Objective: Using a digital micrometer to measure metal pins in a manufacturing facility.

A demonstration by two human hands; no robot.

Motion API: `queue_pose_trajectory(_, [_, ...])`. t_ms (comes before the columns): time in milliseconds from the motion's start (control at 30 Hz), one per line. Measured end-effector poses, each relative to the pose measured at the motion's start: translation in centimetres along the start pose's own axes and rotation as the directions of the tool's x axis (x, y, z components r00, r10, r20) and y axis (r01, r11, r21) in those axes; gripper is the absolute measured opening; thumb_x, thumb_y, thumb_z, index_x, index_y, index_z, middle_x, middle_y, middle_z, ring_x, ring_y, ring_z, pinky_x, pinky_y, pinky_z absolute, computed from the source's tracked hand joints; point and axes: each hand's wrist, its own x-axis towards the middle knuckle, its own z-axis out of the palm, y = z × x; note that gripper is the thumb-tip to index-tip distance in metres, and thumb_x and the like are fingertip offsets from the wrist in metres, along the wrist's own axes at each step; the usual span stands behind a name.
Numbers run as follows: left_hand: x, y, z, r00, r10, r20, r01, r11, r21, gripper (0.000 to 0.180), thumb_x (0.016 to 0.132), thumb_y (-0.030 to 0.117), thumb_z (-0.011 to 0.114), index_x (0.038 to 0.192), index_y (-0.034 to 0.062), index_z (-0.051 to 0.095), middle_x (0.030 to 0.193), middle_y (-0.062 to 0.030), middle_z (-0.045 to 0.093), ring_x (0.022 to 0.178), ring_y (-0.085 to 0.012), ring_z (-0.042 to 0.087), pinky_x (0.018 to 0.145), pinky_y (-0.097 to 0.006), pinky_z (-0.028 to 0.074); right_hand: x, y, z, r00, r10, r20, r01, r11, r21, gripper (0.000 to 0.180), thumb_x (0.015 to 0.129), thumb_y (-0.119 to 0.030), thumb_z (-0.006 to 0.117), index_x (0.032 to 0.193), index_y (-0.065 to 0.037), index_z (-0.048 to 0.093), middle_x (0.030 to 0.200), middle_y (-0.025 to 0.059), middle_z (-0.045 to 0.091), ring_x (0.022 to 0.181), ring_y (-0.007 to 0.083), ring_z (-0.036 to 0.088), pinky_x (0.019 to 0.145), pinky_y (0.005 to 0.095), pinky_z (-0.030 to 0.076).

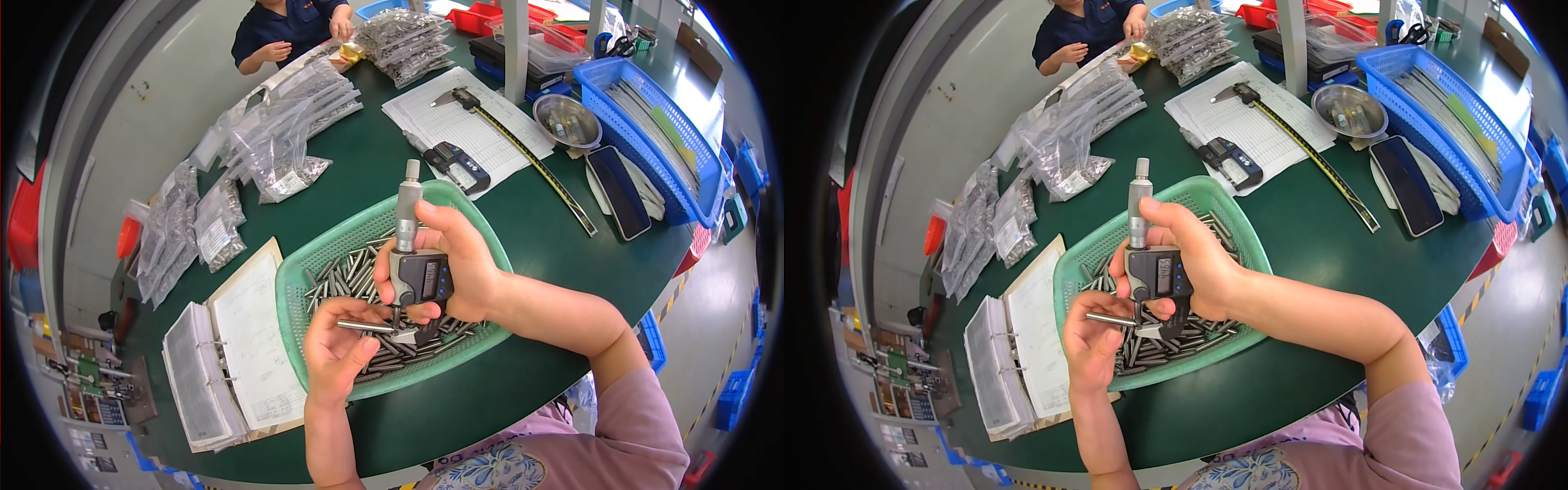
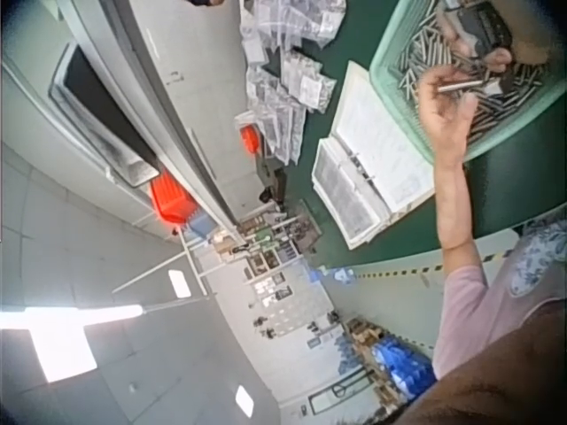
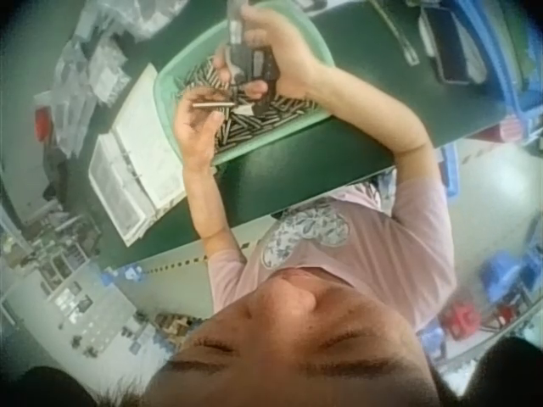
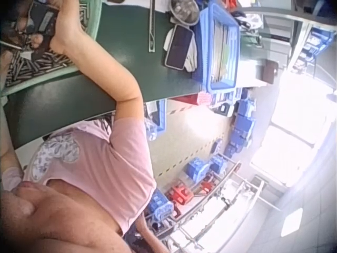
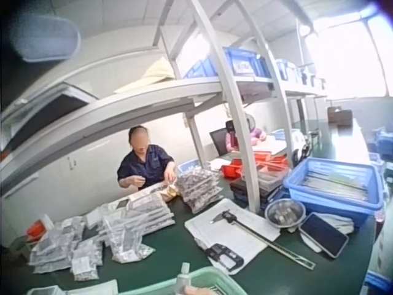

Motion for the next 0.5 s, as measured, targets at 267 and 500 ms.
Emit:
queue_pose_trajectory(267, [-0.14,-0.12,-0.40,0.995,-0.099,0.006,0.099,0.994,-0.054,0.020,0.075,0.003,0.065,0.090,-0.0006,0.052,0.092,-0.0125,0.059,0.092,-0.0203,0.056,0.085,-0.035,0.043,-0.11,0.32,0.47,0.997,-0.070,0.031,0.073,0.991,-0.114,0.068,0.083,-0.063,0.028,0.084,0.000,0.055,0.072,0.0127,0.057,0.042,0.0143,0.042,0.039,0.0241,0.035])
queue_pose_trajectory(500, [-0.15,-0.23,-0.56,0.994,-0.114,-0.004,0.113,0.992,-0.055,0.018,0.075,0.002,0.065,0.089,-0.0012,0.054,0.091,-0.0127,0.059,0.091,-0.0203,0.057,0.083,-0.033,0.044,0.25,0.65,0.44,0.997,-0.072,-0.018,0.069,0.990,-0.124,0.066,0.088,-0.059,0.022,0.090,-0.001,0.053,0.073,0.0119,0.056,0.042,0.0140,0.042,0.039,0.0241,0.036])
